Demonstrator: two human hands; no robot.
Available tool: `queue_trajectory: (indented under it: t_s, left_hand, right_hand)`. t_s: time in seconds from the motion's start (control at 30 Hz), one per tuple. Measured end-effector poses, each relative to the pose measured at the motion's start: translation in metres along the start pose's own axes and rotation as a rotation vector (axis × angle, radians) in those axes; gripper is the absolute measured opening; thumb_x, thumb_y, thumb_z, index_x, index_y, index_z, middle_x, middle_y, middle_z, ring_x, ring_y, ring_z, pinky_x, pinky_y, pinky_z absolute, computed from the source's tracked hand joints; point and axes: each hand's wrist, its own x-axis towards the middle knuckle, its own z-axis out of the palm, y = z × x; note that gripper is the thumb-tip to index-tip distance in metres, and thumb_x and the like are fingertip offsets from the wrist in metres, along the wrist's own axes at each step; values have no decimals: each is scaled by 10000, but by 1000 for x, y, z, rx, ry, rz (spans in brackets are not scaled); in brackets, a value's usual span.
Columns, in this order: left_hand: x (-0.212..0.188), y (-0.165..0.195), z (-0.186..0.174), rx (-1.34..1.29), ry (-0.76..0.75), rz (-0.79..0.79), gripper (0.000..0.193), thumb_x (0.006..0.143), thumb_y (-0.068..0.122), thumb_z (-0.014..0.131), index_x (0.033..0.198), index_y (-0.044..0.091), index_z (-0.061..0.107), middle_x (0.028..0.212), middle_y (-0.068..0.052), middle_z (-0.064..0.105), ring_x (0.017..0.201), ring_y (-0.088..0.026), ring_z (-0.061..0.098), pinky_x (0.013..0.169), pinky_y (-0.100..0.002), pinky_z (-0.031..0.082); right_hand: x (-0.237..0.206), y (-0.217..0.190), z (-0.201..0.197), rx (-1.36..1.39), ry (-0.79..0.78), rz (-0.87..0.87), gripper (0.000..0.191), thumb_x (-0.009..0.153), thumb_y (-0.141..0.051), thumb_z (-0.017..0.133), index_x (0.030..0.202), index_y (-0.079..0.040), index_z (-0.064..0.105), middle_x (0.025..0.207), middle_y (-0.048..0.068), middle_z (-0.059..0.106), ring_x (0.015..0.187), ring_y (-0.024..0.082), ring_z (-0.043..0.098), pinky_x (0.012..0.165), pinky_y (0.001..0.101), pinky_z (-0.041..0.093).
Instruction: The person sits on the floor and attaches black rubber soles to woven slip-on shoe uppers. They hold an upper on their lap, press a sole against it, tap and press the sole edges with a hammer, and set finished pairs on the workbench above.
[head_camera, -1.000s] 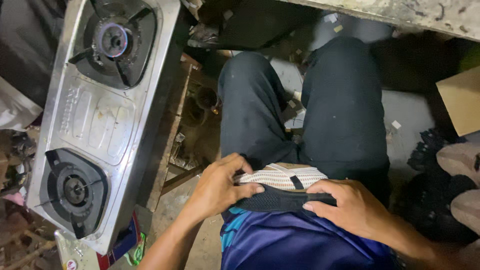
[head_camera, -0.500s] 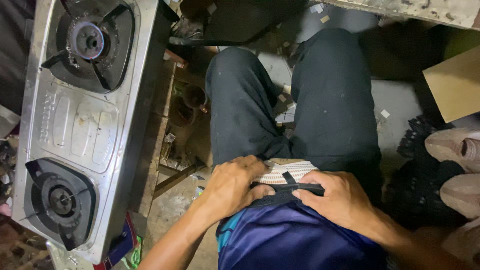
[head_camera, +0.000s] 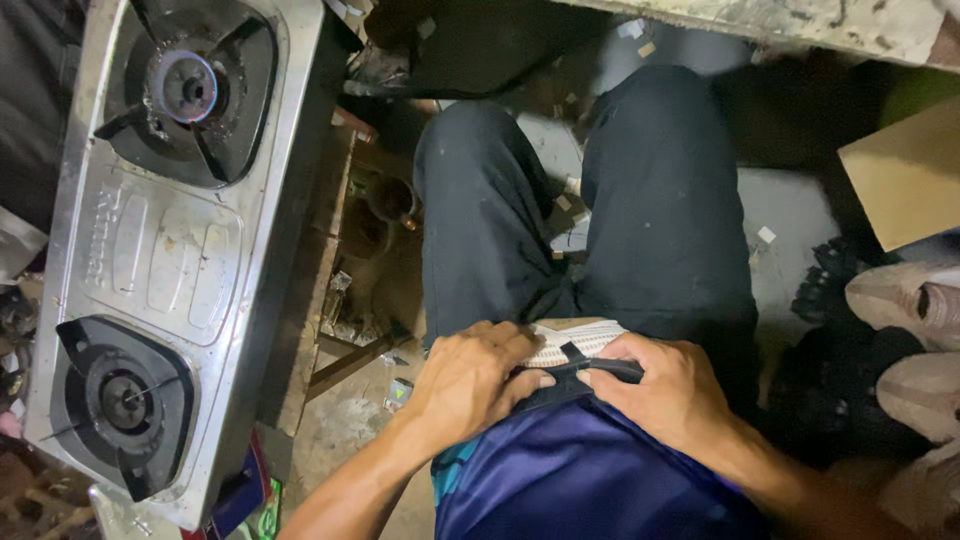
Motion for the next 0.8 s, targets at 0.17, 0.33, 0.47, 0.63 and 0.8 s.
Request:
queue_trajectory:
  t_s: [0.17, 0.33, 0.47, 0.63, 0.8]
  left_hand:
    - [-10, -2, -13, -232, 112, -42, 317, 846, 253, 803, 1082, 49, 745, 1116, -113, 759, 979, -329, 729, 791, -386, 568]
    - [5, 16, 2, -436, 558, -92, 394, 814, 148, 817, 1167, 13, 707, 1148, -142, 735, 1029, -284, 749, 883, -345, 578]
    - [38, 28, 19, -434, 706, 21, 426, 851, 127, 772, 1231, -18, 645, 1216, -180, 670, 1089, -329, 697, 919, -380, 563]
    - [46, 17, 4, -321, 370, -110, 326, 881, 184, 771, 1149, 23, 679, 1111, -161, 686, 994, -366, 681, 829, -427, 541]
    - [64, 6, -18, -241, 494, 67, 288, 880, 166, 785, 1118, 25, 703, 1142, -129, 712, 1056, -334, 695, 899, -401, 546]
  right_hand:
    - [-1, -12, -30, 145, -33, -26, 431, 721, -209, 867, 1071, -25, 697, 941, 128, 801, 852, 187, 788, 747, 312, 600]
    - [16, -17, -53, 756, 38, -100, 593, 788, -49, 774, 1331, 18, 546, 1183, 147, 730, 1038, 185, 730, 863, 302, 612]
    - [61, -4, -50, 919, 128, -90, 452, 862, 21, 730, 1288, 63, 584, 1173, 125, 692, 1057, 169, 663, 924, 288, 548]
    - [94, 31, -39, 865, 150, -29, 355, 875, 6, 726, 1207, 55, 610, 1102, 111, 714, 1009, 152, 678, 928, 280, 540]
    - [94, 42, -35, 908, 87, -27, 333, 869, 19, 720, 1189, 51, 637, 1061, 106, 704, 982, 149, 670, 890, 292, 539]
